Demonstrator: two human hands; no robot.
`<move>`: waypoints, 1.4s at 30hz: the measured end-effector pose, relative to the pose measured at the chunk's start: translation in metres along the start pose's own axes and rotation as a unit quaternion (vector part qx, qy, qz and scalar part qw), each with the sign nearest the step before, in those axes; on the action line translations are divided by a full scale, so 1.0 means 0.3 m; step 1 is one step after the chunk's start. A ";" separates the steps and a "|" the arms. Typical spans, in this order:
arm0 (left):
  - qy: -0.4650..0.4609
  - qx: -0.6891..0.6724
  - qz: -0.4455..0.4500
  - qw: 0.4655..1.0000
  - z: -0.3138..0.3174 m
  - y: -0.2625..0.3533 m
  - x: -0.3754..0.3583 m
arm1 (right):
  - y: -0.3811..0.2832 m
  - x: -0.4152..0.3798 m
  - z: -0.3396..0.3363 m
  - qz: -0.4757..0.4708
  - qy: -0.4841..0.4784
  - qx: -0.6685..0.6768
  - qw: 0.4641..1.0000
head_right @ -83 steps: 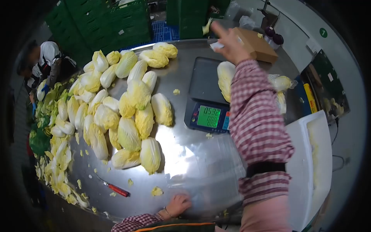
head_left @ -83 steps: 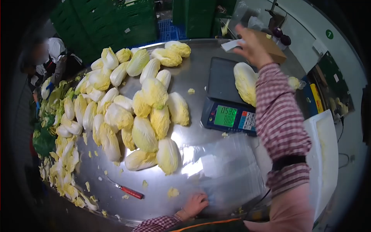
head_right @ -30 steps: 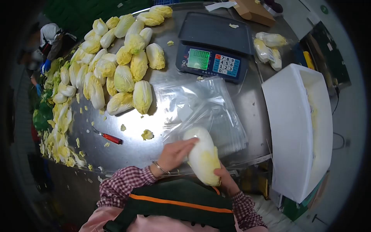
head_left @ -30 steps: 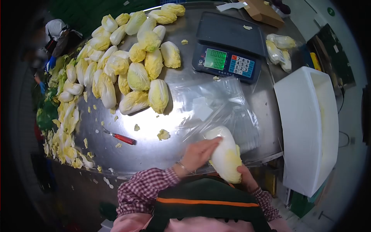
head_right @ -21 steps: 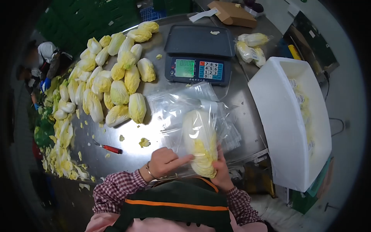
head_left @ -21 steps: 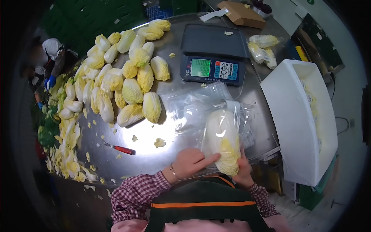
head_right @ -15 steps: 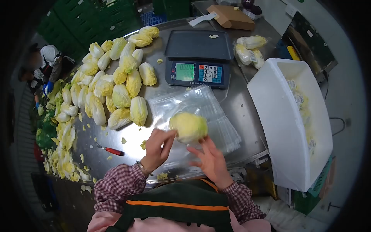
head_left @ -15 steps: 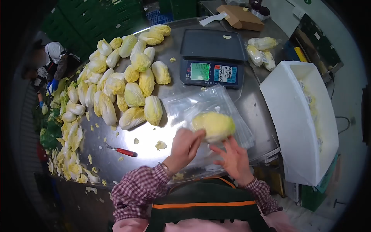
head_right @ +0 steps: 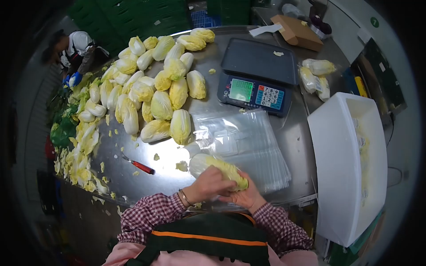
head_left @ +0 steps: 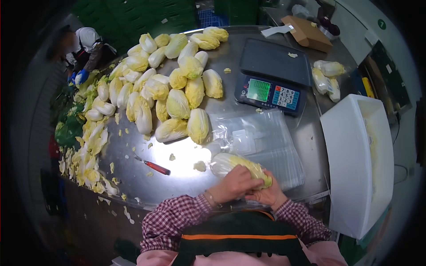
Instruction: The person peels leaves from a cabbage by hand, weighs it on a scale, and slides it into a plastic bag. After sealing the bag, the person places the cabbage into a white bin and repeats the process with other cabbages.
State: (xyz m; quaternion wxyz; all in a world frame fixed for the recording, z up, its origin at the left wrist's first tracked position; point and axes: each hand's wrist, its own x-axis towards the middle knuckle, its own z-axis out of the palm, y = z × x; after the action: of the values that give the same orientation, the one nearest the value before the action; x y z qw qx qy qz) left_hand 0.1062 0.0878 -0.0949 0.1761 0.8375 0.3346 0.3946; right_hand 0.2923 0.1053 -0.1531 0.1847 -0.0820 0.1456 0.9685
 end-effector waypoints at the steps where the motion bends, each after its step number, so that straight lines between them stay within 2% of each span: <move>1: -0.041 0.014 0.016 0.999 -0.004 0.013 -0.018 | 0.025 -0.012 -0.064 0.006 0.002 -0.001 1.000; 3: -0.021 0.023 0.027 0.999 -0.041 0.067 -0.059 | 0.050 -0.038 -0.151 -0.089 0.063 0.083 0.991; 4: 0.025 0.078 0.007 0.997 -0.069 0.090 -0.103 | 0.047 -0.049 -0.117 -0.086 0.065 0.080 0.991; 5: 0.068 0.131 -0.012 0.989 -0.088 0.100 -0.130 | 0.061 -0.073 -0.072 -0.110 0.028 0.001 0.994; 6: 0.148 0.188 -0.012 0.971 -0.088 0.083 -0.140 | 0.071 -0.085 -0.048 -0.135 -0.011 -0.076 0.988; 7: 0.144 0.187 -0.009 0.972 -0.075 0.073 -0.138 | 0.065 -0.083 -0.057 -0.139 -0.013 -0.074 0.987; 9: 0.212 0.185 -0.269 0.921 -0.023 0.059 -0.110 | 0.026 -0.078 -0.066 -0.147 -0.086 -0.039 0.985; 10: 0.176 0.056 -0.321 0.929 -0.014 0.043 -0.094 | 0.021 -0.060 -0.052 -0.144 -0.106 -0.023 0.984; 11: 0.199 -0.080 -0.381 0.899 0.005 0.037 -0.067 | 0.025 -0.044 -0.044 -0.145 -0.109 -0.027 0.983; 13: 0.115 -0.145 -0.496 0.848 -0.002 0.050 -0.006 | 0.024 -0.011 -0.029 -0.148 -0.162 0.028 0.975; 14: 0.117 -0.147 -0.492 0.850 0.027 0.060 -0.018 | 0.018 0.012 -0.016 -0.149 -0.163 0.022 0.975; 16: 0.098 -0.284 -0.484 0.822 0.091 0.105 -0.069 | 0.007 0.051 0.010 -0.214 -0.176 0.035 0.960; 17: 0.094 -0.282 -0.483 0.823 0.084 0.110 -0.074 | -0.003 0.054 0.030 -0.217 -0.179 0.036 0.959; 19: 0.083 -0.490 -0.553 0.669 -0.016 0.140 -0.045 | -0.008 0.044 0.080 -0.233 -0.151 0.034 0.960; 20: 0.017 -0.485 -0.566 0.666 -0.076 0.137 -0.034 | -0.008 0.024 0.094 -0.240 -0.114 -0.013 0.964; 21: 0.018 -0.483 -0.565 0.669 -0.106 0.163 0.003 | -0.015 0.002 0.101 -0.240 -0.118 -0.014 0.964; 22: 0.048 -0.175 -0.447 0.876 -0.146 0.200 0.044 | -0.020 -0.016 0.103 -0.258 -0.073 -0.146 0.952; 23: 0.070 0.157 -0.264 0.949 -0.178 0.230 0.079 | -0.015 -0.029 0.101 -0.271 -0.023 -0.273 0.923; 24: 0.043 0.181 -0.206 0.961 -0.190 0.246 0.135 | 0.000 -0.030 0.100 -0.271 -0.022 -0.270 0.924; 25: 0.017 0.204 -0.148 0.967 -0.179 0.246 0.204 | 0.019 -0.027 0.101 -0.283 0.034 -0.273 0.919; 26: 0.043 0.209 -0.133 0.968 -0.143 0.220 0.264 | 0.032 -0.024 0.104 -0.294 0.089 -0.280 0.910; 27: 0.050 0.211 -0.133 0.967 -0.117 0.181 0.269 | 0.037 -0.021 0.106 -0.290 0.087 -0.286 0.909; 29: -0.065 0.185 -0.066 0.978 -0.073 0.092 0.280 | 0.035 -0.008 0.098 -0.315 -0.033 -0.275 0.908; 30: -0.038 0.172 -0.030 0.984 -0.050 0.101 0.280 | 0.041 -0.005 0.075 -0.355 0.070 -0.318 0.877; 31: -0.042 0.170 -0.028 0.984 -0.007 0.133 0.262 | 0.040 -0.013 0.076 -0.354 0.083 -0.312 0.878; 33: -0.029 0.098 0.039 0.994 0.064 0.208 0.225 | 0.032 -0.021 0.074 -0.345 0.055 -0.270 0.897; 34: -0.034 0.095 0.041 0.994 0.071 0.221 0.216 | 0.025 -0.026 0.069 -0.345 0.033 -0.244 0.906; 36: 0.054 0.093 0.027 0.994 0.069 0.236 0.212 | 0.006 -0.041 0.061 -0.344 0.000 -0.197 0.918; 37: 0.052 0.093 0.031 0.994 0.055 0.233 0.193 | -0.003 -0.051 0.056 -0.344 -0.008 -0.179 0.922; 39: 0.098 0.241 -0.136 0.956 0.008 0.222 0.119 | -0.011 -0.054 0.049 -0.350 -0.021 -0.148 0.925; 40: 0.051 0.263 -0.195 0.944 0.011 0.205 0.101 | -0.016 -0.053 0.050 -0.351 -0.032 -0.130 0.927; 41: 0.049 0.262 -0.194 0.944 0.044 0.171 0.074 | -0.013 -0.048 0.056 -0.352 -0.031 -0.128 0.927; 42: 0.053 0.114 -0.278 0.952 0.088 0.127 0.039 | -0.008 -0.030 0.071 -0.343 -0.088 -0.065 0.933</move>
State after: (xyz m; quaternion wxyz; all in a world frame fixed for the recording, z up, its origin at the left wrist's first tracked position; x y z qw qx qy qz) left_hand 0.1483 0.0678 -0.0838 0.1647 0.7035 0.6059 0.3328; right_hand 0.2994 0.1110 -0.1316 0.5124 -0.0536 0.0281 0.8566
